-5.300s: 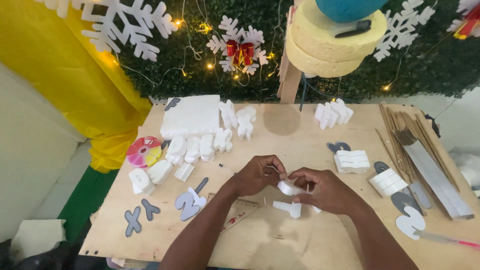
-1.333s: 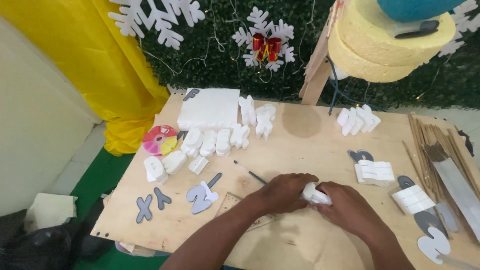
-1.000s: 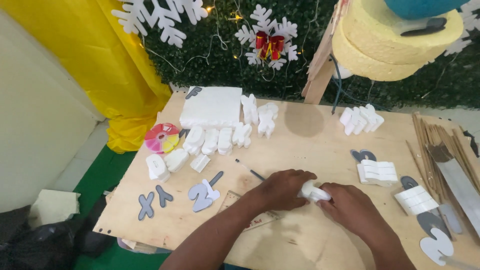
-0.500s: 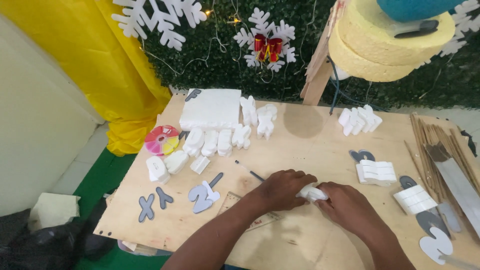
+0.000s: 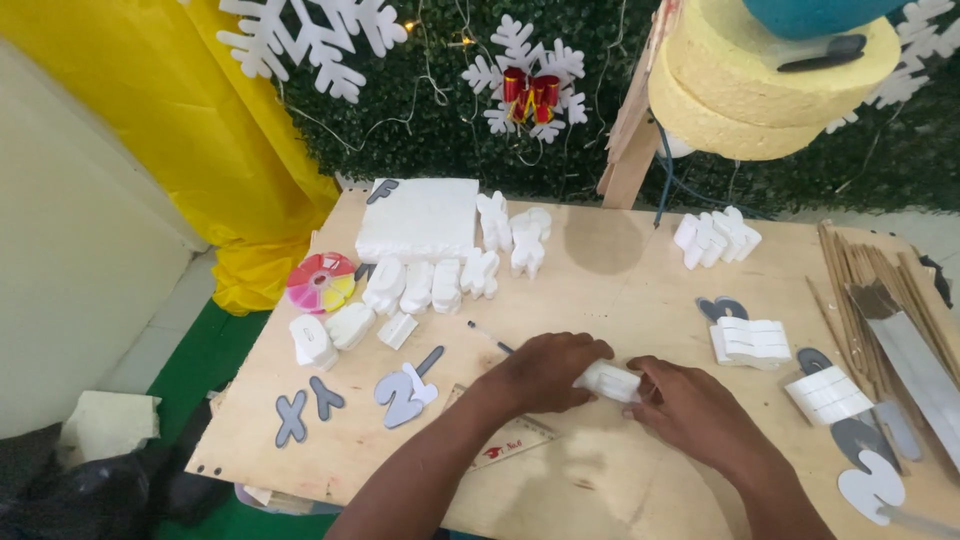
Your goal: Assembling letters or shapes by arranging small foam blocks on a table.
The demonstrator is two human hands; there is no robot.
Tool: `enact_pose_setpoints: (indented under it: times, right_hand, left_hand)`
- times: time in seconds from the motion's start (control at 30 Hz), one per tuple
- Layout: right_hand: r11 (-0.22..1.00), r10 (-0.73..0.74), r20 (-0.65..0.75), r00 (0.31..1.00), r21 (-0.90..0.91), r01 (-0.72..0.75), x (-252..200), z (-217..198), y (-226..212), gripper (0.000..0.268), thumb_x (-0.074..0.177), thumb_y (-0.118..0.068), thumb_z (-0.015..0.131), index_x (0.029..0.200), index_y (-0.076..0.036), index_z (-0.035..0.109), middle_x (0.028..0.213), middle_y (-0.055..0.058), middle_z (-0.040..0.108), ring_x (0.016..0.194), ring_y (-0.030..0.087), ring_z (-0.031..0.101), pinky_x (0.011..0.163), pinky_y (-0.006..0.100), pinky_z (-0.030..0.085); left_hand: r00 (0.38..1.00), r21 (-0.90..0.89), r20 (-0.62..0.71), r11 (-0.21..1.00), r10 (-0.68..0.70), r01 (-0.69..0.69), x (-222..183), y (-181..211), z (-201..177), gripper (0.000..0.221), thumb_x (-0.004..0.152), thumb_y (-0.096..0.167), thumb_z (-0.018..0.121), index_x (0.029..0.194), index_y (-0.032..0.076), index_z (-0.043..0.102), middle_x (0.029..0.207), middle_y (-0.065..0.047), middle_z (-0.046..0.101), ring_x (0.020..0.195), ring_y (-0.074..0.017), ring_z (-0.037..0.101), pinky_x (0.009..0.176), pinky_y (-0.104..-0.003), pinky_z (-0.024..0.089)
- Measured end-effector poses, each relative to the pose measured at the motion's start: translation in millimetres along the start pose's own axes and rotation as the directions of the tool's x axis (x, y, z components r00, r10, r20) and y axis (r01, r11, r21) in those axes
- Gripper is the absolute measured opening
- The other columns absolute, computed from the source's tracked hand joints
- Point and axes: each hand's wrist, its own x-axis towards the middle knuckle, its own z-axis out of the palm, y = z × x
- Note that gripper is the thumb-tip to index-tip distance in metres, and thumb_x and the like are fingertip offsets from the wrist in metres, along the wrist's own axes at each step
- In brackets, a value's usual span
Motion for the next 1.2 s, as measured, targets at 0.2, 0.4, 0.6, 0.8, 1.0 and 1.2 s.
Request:
enact_pose_setpoints:
  times: [0.2,0.4,0.6,0.8,1.0,1.2]
  right_hand:
    - [0.999,-0.023,0.017,1.000,0.049,0.022,2.9,2.3,7.0,0.060,0.086,-0.035,0.074,0.142,-0.027,0.055,0.110,-0.004,0.076,0.107,0.016,0.071,0.091,0.032,0.052]
    - [0.989,-0.144,-0.036,0.989,0.032,0.145,17.7,19.0,31.3,0.056,0.088,-0.039,0.074,0.139,-0.025,0.057,0.109,-0.004,0.075,0.104,0.014,0.071,0.089,0.030,0.053]
    - [0.991,-0.121,-0.014,0.993,0.062,0.121,17.9,18.1,31.4,0.055,0.088,-0.039,0.072,0.139,-0.024,0.058,0.116,-0.002,0.074,0.108,0.015,0.072,0.092,0.031,0.054]
    - [0.994,-0.095,0.023,0.995,0.066,0.093,15.0,14.3,27.7,0.056,0.090,-0.040,0.069,0.142,-0.024,0.055,0.128,-0.003,0.071,0.114,0.015,0.069,0.096,0.032,0.053]
    - [0.994,-0.083,0.031,0.996,0.079,0.080,9.8,10.0,23.8,0.055,0.092,-0.040,0.068,0.143,-0.025,0.055,0.127,-0.003,0.071,0.116,0.015,0.068,0.096,0.032,0.054]
    - [0.995,-0.087,0.043,0.995,0.041,0.086,12.8,12.6,26.3,0.053,0.093,-0.039,0.069,0.142,-0.026,0.053,0.132,-0.006,0.068,0.113,0.014,0.068,0.095,0.032,0.054]
  left_hand:
    - [0.950,0.151,-0.049,0.938,-0.307,0.311,-16.7,-20.1,-52.6,0.052,0.084,0.022,0.081,0.127,0.007,0.057,0.115,-0.017,0.070,0.097,-0.0414,0.070,0.074,-0.052,0.056]
    - [0.818,0.297,-0.300,0.767,-0.490,0.569,-18.8,-59.9,-41.6,0.052,0.078,0.033,0.090,0.106,0.007,0.055,0.091,-0.012,0.067,0.078,-0.0387,0.068,0.058,-0.048,0.056]
    - [0.785,0.474,-0.369,0.625,-0.498,0.620,-14.8,-62.0,-30.2,0.062,0.075,0.044,0.092,0.112,0.009,0.057,0.090,-0.008,0.068,0.078,-0.0303,0.070,0.061,-0.043,0.060]
    - [0.735,0.547,-0.467,0.493,-0.492,0.677,-14.2,-65.9,-20.8,0.064,0.068,0.057,0.093,0.101,0.016,0.056,0.081,0.000,0.063,0.066,-0.0180,0.064,0.042,-0.034,0.052]
    - [0.716,0.445,-0.437,0.561,-0.545,0.698,-13.3,-45.9,-30.4,0.065,0.069,0.052,0.096,0.102,0.013,0.056,0.086,-0.003,0.061,0.068,-0.0226,0.064,0.047,-0.039,0.056]
    - [0.714,0.412,-0.444,0.585,-0.541,0.699,-16.3,-21.8,-46.5,0.073,0.073,0.048,0.094,0.118,0.005,0.055,0.105,-0.010,0.060,0.073,-0.0272,0.064,0.048,-0.042,0.059]
